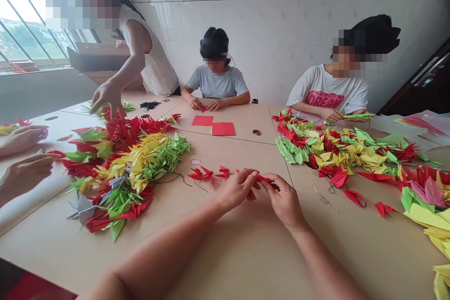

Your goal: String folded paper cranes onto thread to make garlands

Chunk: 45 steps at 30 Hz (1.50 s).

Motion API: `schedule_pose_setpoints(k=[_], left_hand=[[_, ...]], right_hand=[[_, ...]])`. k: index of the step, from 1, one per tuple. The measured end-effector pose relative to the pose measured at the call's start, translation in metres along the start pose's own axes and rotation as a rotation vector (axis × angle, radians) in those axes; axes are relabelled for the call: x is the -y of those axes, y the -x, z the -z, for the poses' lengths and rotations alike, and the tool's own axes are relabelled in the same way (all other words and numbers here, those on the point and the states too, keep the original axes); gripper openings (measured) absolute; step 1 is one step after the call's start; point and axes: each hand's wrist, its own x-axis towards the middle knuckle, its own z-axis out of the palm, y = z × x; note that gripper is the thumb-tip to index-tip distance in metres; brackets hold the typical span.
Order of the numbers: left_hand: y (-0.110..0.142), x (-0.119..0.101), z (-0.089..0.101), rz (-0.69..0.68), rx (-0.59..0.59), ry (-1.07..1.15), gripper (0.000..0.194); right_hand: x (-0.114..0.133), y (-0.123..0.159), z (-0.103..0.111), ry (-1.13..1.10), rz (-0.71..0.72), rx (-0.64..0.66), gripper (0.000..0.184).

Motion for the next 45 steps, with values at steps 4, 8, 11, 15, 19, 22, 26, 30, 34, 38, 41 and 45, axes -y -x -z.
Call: schedule_pose_setpoints(k=[4,8,11,15,19,22,26,30,34,38,41,45], left_hand=[[-0.003,-0.003,0.003,0.094,-0.013,0.289,0.044],[-0.005,-0.002,0.006,0.106,-0.055,0.443,0.027],[-0.006,0.001,0.006,0.067,-0.035,0.480,0.027],[-0.006,0.005,0.004,-0.021,-0.031,0.427,0.043],[-0.006,0.005,0.003,-0.022,-0.039,0.374,0.044],[-0.007,0.006,0.002,-0.039,-0.039,0.344,0.040],[-0.010,0.010,0.002,-0.070,-0.065,0.323,0.038],[-0.011,0.010,0.001,-0.101,-0.065,0.304,0.029],[-0.008,0.006,0.000,-0.112,-0.021,0.303,0.020],[-0.007,0.004,-0.001,-0.155,0.047,0.251,0.019],[-0.008,0.006,-0.001,-0.162,0.061,0.262,0.021],[-0.008,0.008,0.000,-0.139,0.040,0.255,0.020]], right_hand=[[0.002,0.001,-0.001,-0.127,-0.032,0.092,0.019],[-0.004,-0.002,-0.001,-0.302,-0.187,0.061,0.021],[-0.009,-0.005,0.000,-0.437,-0.334,0.039,0.023],[-0.010,-0.006,0.000,-0.557,-0.418,0.006,0.028],[-0.010,-0.005,0.000,-0.580,-0.407,-0.007,0.027],[-0.009,-0.006,0.000,-0.607,-0.403,-0.015,0.025],[-0.007,-0.006,0.001,-0.588,-0.383,0.006,0.027],[-0.006,-0.004,-0.001,-0.457,-0.317,0.081,0.026],[-0.008,-0.004,-0.003,-0.354,-0.263,0.095,0.022],[-0.011,-0.005,-0.002,-0.311,-0.264,0.043,0.026],[-0.013,-0.006,-0.002,-0.330,-0.272,0.021,0.030],[-0.014,-0.006,-0.001,-0.307,-0.283,0.049,0.036]])
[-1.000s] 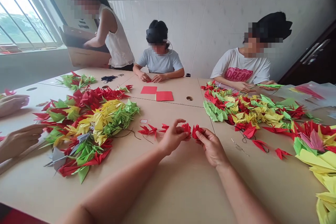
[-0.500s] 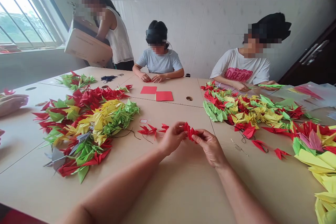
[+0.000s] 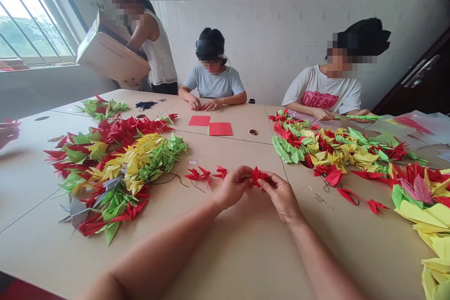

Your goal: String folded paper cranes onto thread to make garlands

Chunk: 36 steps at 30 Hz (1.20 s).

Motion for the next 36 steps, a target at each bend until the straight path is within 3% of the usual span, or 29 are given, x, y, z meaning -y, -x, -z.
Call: schedule_pose_setpoints(k=[5,13,23,27,31,36], left_hand=[[0.000,0.000,-0.001,0.014,-0.008,-0.017,0.015],[-0.001,0.005,0.001,0.060,-0.119,-0.146,0.010],[0.001,0.007,0.001,0.063,-0.081,-0.326,0.013],[0.003,0.005,0.004,0.003,-0.153,-0.427,0.017],[0.003,-0.001,0.009,-0.133,-0.279,-0.723,0.021],[0.002,0.002,0.012,-0.265,-0.081,-1.041,0.032]], right_hand=[[-0.001,0.000,0.002,0.053,0.030,0.020,0.031],[-0.003,0.000,0.002,-0.069,-0.060,-0.009,0.028],[0.001,0.000,0.002,-0.328,-0.179,0.018,0.022],[-0.001,0.000,0.002,-0.379,-0.199,-0.008,0.024],[-0.003,-0.002,0.001,-0.386,-0.232,-0.036,0.028],[-0.005,-0.004,0.002,-0.422,-0.254,-0.020,0.028]])
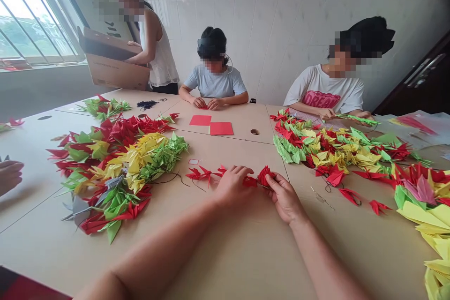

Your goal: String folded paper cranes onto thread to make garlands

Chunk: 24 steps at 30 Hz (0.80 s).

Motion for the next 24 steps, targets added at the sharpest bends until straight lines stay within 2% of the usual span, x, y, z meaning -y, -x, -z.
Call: schedule_pose_setpoints(k=[4,9,16,20,24], left_hand=[[0.001,0.006,-0.005,-0.066,0.045,-0.081,0.033],[0.000,0.010,-0.003,-0.102,0.050,-0.114,0.021],[-0.002,0.003,0.000,-0.086,-0.084,-0.086,0.011],[-0.001,-0.002,0.003,-0.031,-0.183,-0.113,0.010],[0.000,-0.006,0.006,-0.017,-0.146,-0.123,0.017]], right_hand=[[-0.001,0.000,0.001,-0.014,0.006,0.013,0.025],[0.000,0.000,0.000,-0.017,0.023,-0.001,0.025],[0.001,0.001,0.000,-0.007,0.059,-0.036,0.024],[0.003,0.001,0.000,-0.072,-0.009,0.003,0.023],[0.006,0.004,-0.001,-0.104,-0.069,0.082,0.022]])
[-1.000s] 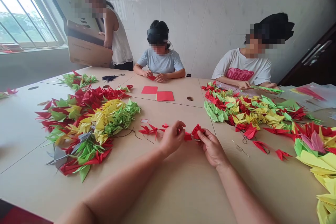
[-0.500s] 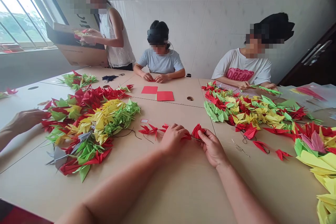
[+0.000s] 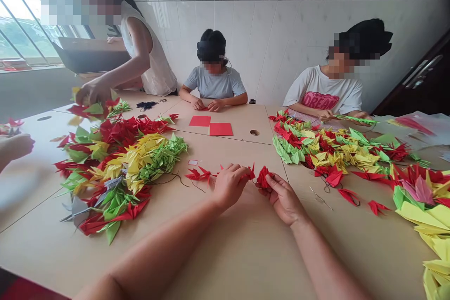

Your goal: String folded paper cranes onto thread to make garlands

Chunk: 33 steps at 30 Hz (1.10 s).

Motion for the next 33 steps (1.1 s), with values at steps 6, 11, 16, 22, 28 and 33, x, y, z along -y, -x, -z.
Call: schedule_pose_setpoints(k=[6,11,16,22,28,33], left_hand=[[0.004,-0.006,0.000,0.065,0.098,0.107,0.018],[0.003,-0.011,0.000,0.071,0.113,0.287,0.018],[0.001,-0.014,0.004,0.089,0.152,0.392,0.012],[0.003,-0.013,-0.001,0.198,0.121,0.597,0.019],[0.001,-0.011,-0.003,0.338,0.131,0.899,0.040],[-0.001,-0.008,-0.008,0.431,0.083,1.083,0.038]], right_hand=[[0.001,0.005,-0.003,0.114,0.057,0.060,0.020],[0.000,0.004,-0.004,0.175,0.114,0.024,0.021],[-0.003,0.002,-0.005,0.267,0.189,0.033,0.025],[-0.006,0.000,-0.003,0.263,0.237,-0.023,0.023],[-0.006,0.000,-0.004,0.257,0.229,-0.025,0.024],[-0.006,0.000,-0.004,0.258,0.201,-0.007,0.026]])
